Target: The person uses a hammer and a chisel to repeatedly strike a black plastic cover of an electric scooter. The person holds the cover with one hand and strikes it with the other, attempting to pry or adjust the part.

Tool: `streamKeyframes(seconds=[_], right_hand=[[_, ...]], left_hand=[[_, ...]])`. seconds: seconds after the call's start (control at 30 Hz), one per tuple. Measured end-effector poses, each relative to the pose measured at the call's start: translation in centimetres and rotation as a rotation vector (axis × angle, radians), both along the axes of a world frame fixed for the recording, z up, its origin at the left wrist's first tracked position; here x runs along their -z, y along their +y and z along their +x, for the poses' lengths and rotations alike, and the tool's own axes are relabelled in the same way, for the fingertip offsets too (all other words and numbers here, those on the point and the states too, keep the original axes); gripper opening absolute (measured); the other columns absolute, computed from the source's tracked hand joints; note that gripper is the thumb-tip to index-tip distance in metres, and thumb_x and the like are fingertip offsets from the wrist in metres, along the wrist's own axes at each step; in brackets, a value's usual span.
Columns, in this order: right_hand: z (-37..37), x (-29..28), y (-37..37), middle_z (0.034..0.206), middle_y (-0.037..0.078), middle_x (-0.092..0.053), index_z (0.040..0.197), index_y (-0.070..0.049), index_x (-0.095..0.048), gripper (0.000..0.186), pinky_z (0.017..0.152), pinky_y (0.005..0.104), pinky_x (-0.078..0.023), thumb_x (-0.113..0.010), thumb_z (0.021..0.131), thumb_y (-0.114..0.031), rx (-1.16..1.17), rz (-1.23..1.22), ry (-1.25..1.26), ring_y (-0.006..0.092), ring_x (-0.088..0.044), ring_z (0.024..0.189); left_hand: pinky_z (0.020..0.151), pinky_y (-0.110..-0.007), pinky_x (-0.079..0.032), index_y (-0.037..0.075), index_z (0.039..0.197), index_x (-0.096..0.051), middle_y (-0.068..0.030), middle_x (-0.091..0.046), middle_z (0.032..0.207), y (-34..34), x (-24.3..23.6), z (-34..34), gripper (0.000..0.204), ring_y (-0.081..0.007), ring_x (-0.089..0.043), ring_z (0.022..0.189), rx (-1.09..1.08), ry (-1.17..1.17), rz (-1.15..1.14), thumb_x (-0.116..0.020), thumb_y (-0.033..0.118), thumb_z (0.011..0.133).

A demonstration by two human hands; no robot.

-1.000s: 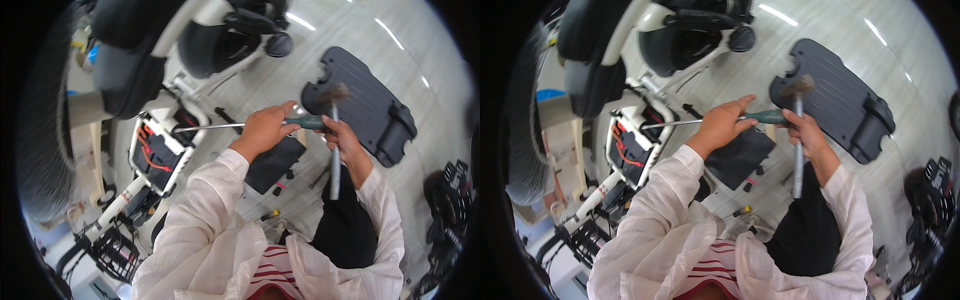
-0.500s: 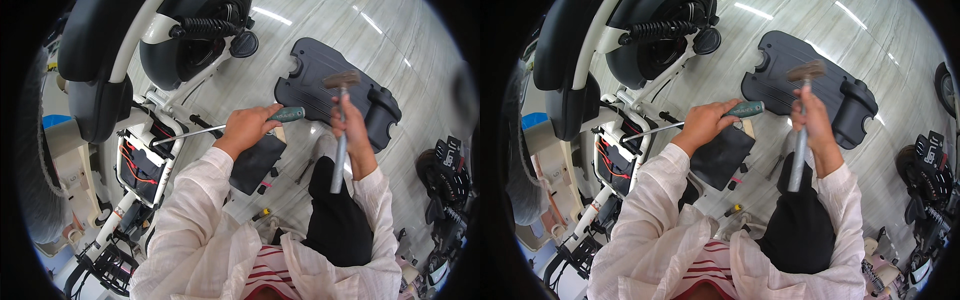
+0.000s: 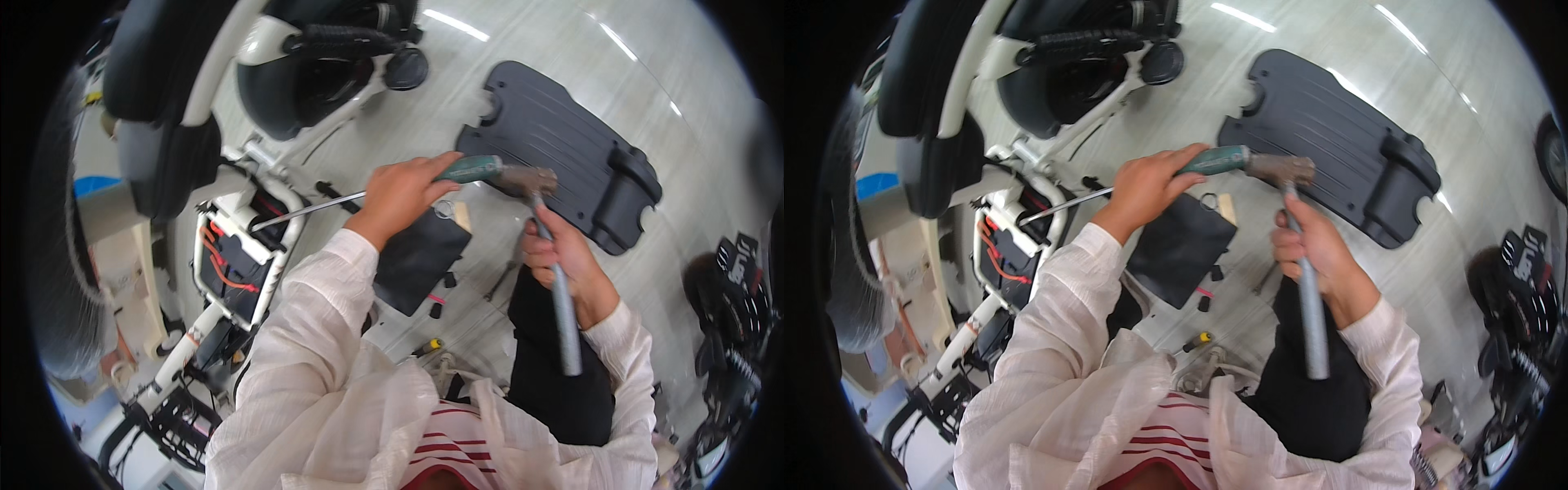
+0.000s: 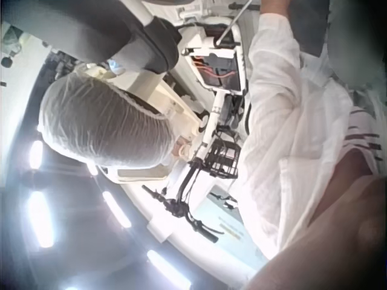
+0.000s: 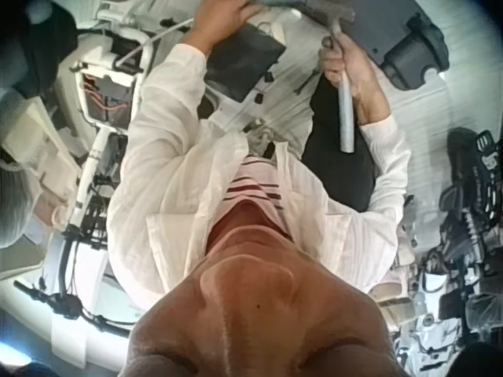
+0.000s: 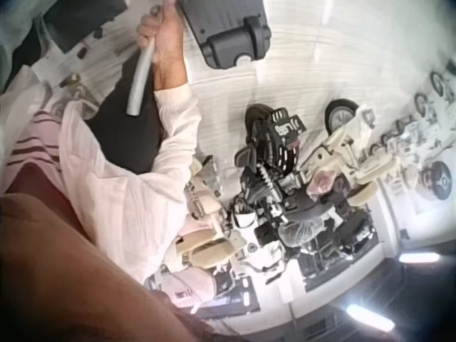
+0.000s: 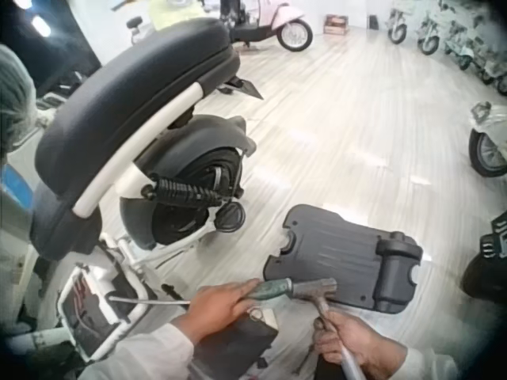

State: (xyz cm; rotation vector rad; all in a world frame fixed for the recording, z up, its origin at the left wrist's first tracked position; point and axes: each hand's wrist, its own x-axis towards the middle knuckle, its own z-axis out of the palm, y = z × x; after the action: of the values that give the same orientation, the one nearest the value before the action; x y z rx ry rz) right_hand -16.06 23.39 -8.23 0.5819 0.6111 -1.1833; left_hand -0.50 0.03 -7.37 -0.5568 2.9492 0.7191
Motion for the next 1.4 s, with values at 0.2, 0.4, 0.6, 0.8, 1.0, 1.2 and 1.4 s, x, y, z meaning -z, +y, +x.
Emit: streamKeyframes(seconds=[0.2,0.4,0.6,0.8,1.0,1.2,1.4], right_hand=[[-2.2,0.5,0.8,0.060,-0.006,-0.038,0.088,-0.012,-0.050,0.031,0.032,0.0184,-0.026,-0.054,0.098,-0.041,0.311,0.145,0.257,0.0012,-0.034,0.042],[0.6,-2.6,-1.2,0.060,-0.006,-0.038,0.089,-0.012,-0.047,0.031,0.030,0.0209,-0.028,-0.051,0.099,-0.041,-0.021,0.110,0.576,0.0027,-0.034,0.041],[-1.6,-2.2,-1.6,0.061,-0.005,-0.038,0.090,-0.012,-0.048,0.029,0.032,0.0184,-0.027,-0.051,0.100,-0.039,0.252,0.154,0.318,0.0015,-0.033,0.042],[-0.3,-3.1,-1.8,0.061,-0.005,-0.038,0.090,-0.013,-0.047,0.029,0.032,0.0204,-0.031,-0.049,0.100,-0.039,0.231,0.210,0.660,0.0023,-0.034,0.042],[-0.2,-5.0,-2.9,0.059,-0.006,-0.036,0.089,-0.010,-0.045,0.030,0.030,0.0196,-0.030,-0.045,0.102,-0.037,0.147,0.115,0.508,0.0016,-0.031,0.039],[-0.6,-6.6,-2.1,0.059,-0.004,-0.035,0.091,-0.010,-0.045,0.030,0.029,0.0200,-0.029,-0.044,0.103,-0.037,0.284,0.087,0.706,0.0028,-0.030,0.038],[1.6,-9.4,-3.1,0.056,-0.001,-0.035,0.090,-0.008,-0.041,0.033,0.029,0.0213,-0.030,-0.041,0.103,-0.038,0.106,-0.151,0.848,0.0054,-0.029,0.035]], left_hand=[[0.067,-0.039,-0.051,0.023,0.127,-0.060,-0.0046,-0.068,0.087,-0.4,-0.5,-0.4,0.045,-0.0274,-0.066,0.081,0.010,-0.029,0.002,-0.061,0.045,0.088],[0.068,-0.038,-0.051,0.024,0.127,-0.061,-0.0040,-0.068,0.087,-0.7,-0.7,0.5,0.044,-0.0268,-0.066,0.081,-0.029,-0.016,0.014,-0.061,0.046,0.089],[0.067,-0.039,-0.051,0.024,0.127,-0.061,-0.0026,-0.068,0.087,-0.8,-1.2,0.3,0.043,-0.0268,-0.066,0.079,-0.030,0.022,0.009,-0.062,0.045,0.089],[0.066,-0.038,-0.051,0.024,0.127,-0.060,-0.0020,-0.068,0.086,-0.9,-1.5,0.4,0.043,-0.0261,-0.065,0.077,-0.031,0.022,0.018,-0.063,0.043,0.088],[0.066,-0.037,-0.051,0.024,0.128,-0.060,-0.0023,-0.067,0.086,-0.8,-2.1,0.8,0.044,-0.0256,-0.065,0.076,-0.030,0.058,0.031,-0.064,0.041,0.088],[0.066,-0.036,-0.051,0.023,0.129,-0.060,-0.0028,-0.068,0.088,-1.0,-5.0,0.5,0.046,-0.0246,-0.065,0.076,-0.048,0.146,0.063,-0.068,0.037,0.085],[0.065,-0.033,-0.051,0.022,0.131,-0.059,-0.0044,-0.068,0.086,-1.2,-7.7,1.0,0.053,-0.0248,-0.065,0.072,-0.045,0.258,0.060,-0.073,0.028,0.080]])
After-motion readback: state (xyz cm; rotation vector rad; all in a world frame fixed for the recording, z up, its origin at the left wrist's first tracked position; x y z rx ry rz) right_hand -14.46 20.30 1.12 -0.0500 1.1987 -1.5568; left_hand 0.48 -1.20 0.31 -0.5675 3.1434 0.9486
